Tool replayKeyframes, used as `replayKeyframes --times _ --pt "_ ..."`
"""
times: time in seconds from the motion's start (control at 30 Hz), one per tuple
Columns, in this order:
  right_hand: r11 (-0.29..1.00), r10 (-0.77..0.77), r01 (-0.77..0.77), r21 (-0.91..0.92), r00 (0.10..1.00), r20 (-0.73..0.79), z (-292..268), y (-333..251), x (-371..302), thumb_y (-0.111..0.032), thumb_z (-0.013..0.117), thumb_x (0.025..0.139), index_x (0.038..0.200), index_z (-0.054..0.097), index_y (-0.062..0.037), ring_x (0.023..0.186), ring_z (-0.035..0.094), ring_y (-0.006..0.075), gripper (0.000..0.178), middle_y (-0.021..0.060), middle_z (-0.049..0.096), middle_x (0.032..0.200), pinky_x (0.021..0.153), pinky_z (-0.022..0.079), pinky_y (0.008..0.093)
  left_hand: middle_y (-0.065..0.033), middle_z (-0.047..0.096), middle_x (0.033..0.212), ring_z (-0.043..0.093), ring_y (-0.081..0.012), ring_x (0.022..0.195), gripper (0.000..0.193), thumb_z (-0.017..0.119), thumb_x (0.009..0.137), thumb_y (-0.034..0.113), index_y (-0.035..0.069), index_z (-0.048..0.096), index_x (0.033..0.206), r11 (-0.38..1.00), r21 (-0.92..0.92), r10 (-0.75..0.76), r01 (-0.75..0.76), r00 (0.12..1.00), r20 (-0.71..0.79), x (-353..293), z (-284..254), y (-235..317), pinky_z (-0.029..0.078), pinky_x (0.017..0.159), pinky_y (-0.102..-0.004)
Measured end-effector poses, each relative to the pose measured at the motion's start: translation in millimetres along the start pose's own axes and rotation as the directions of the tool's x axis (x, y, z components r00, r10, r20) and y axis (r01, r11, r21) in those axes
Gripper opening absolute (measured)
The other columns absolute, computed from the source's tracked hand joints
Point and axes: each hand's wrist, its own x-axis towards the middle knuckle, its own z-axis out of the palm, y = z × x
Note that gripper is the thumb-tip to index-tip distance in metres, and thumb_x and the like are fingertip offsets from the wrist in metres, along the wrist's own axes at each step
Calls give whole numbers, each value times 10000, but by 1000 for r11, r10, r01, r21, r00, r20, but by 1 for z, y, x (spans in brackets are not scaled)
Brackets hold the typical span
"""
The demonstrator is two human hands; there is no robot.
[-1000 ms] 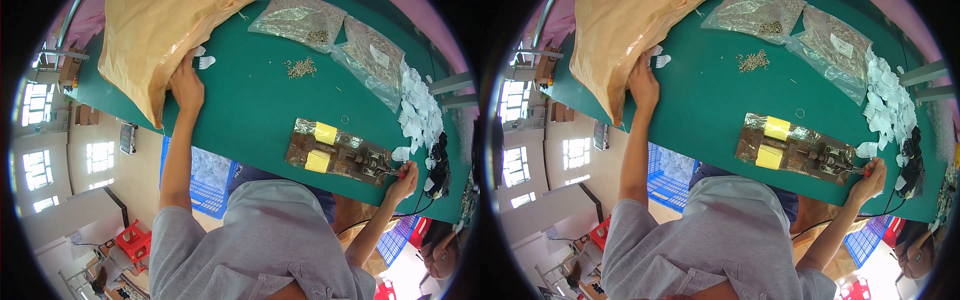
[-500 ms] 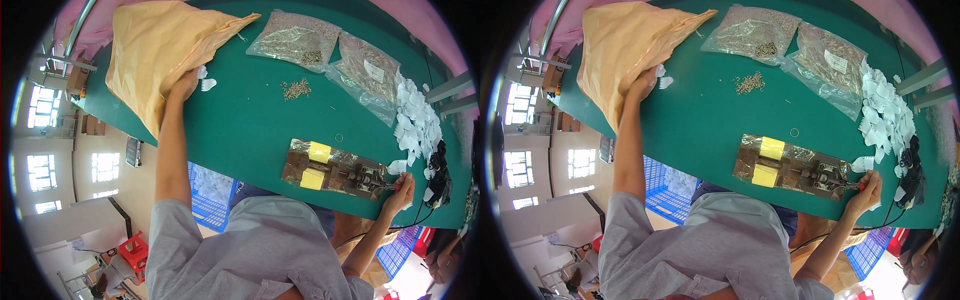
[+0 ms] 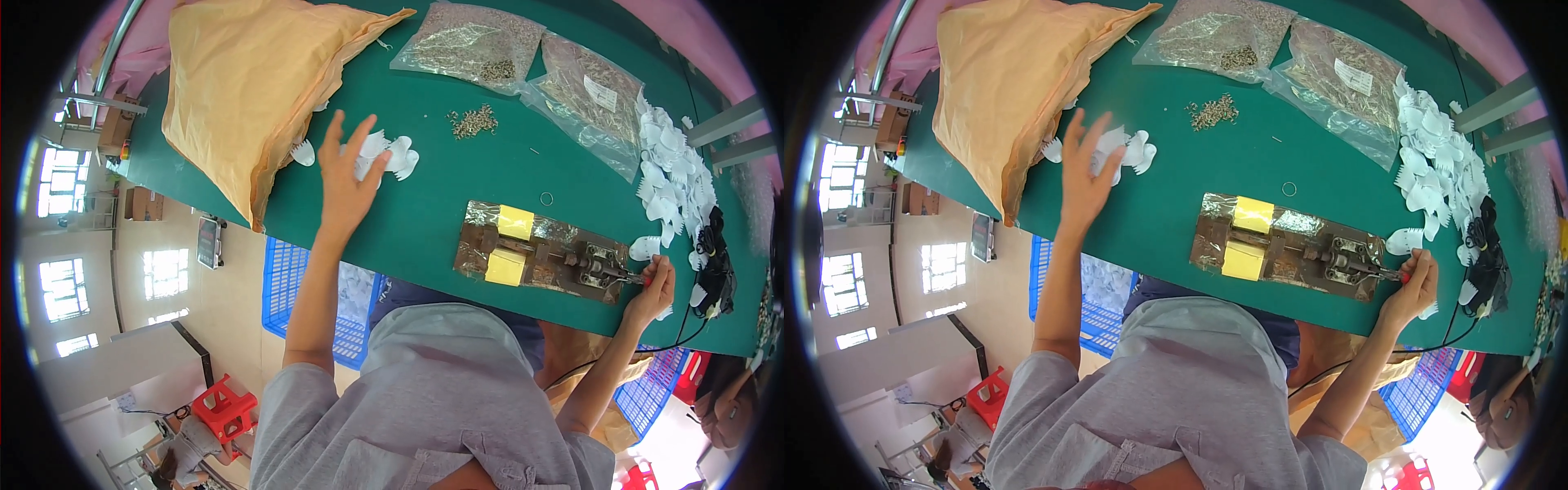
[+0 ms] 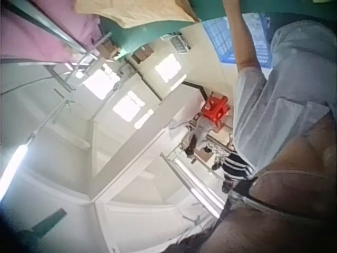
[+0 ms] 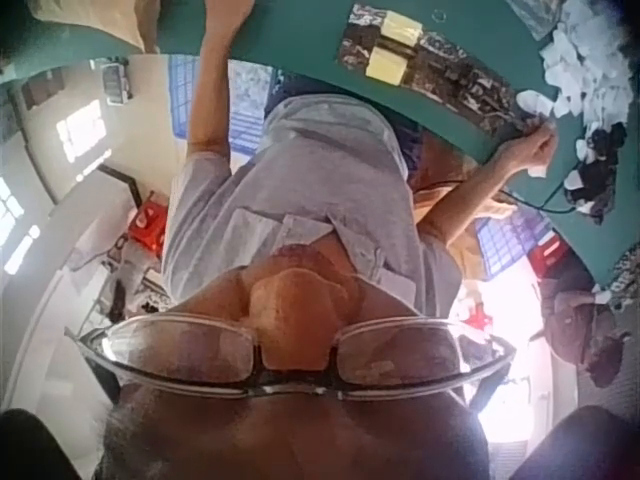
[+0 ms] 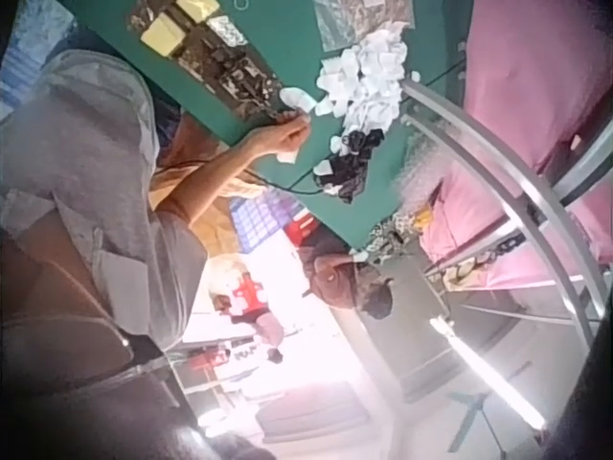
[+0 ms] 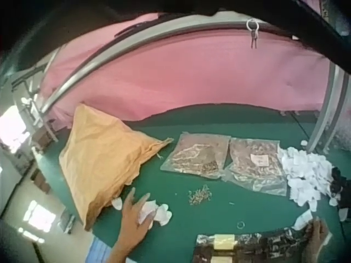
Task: Assembling small plastic and metal components using a manual press tool at a factory workstation.
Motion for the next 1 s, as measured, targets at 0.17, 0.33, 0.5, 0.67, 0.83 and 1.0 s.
replayKeyframes --times 0.17,0.33,0.5,0.67,0.83,1.0 --pt "1000 6 -6 -16 1000 1 0 -1 -1 -260 620 1094 1029 736 -7 745 513 44 286 -23 614 823 671 378 201 -155 682 1295 596 -349 1169 315 765 935 228 99 750 1222 990 115 77 -82 996 54 4 -32 21 442 1045 -467" --pt "1000 -3 3 -1 1000 -4 -2 2 1 -250 626 1091 1023 739 -1 733 510 42 282 -17 623 819 657 378 200 -99 702 931 648 -305 930 329 807 881 332 30 741 993 898 364 222 -245 969 105 22 15 28 467 769 -447" --pt "1000 -8 8 -2 1000 -17 -3 0 0 -245 622 1094 999 733 -9 702 499 37 278 -16 622 807 628 386 195 -135 711 878 682 -330 829 278 774 889 309 40 701 889 914 379 56 -143 971 231 33 32 31 462 775 -470" --pt "998 60 -60 -14 997 -42 1 -10 -5 -238 619 1090 1009 725 0 702 540 51 272 -5 630 804 631 428 208 -106 699 899 653 -302 903 130 707 911 204 74 710 912 789 527 291 -314 948 130 54 21 21 442 791 -476" --pt "958 -152 146 -247 988 -7 -1 -24 4 -168 679 1042 1076 747 27 841 666 124 209 44 737 931 773 525 267 -93 722 965 660 -188 821 117 724 935 34 8 741 1048 956 -292 -6 31 996 84 26 -29 63 510 714 -326" --pt "613 -47 217 -759 970 239 -5 -67 19 -166 782 911 1099 751 -26 768 696 205 237 118 744 1014 755 553 328 -88 742 954 687 -164 885 144 747 891 -60 1 763 1020 828 -545 175 129 865 470 -55 -20 117 522 752 -270"
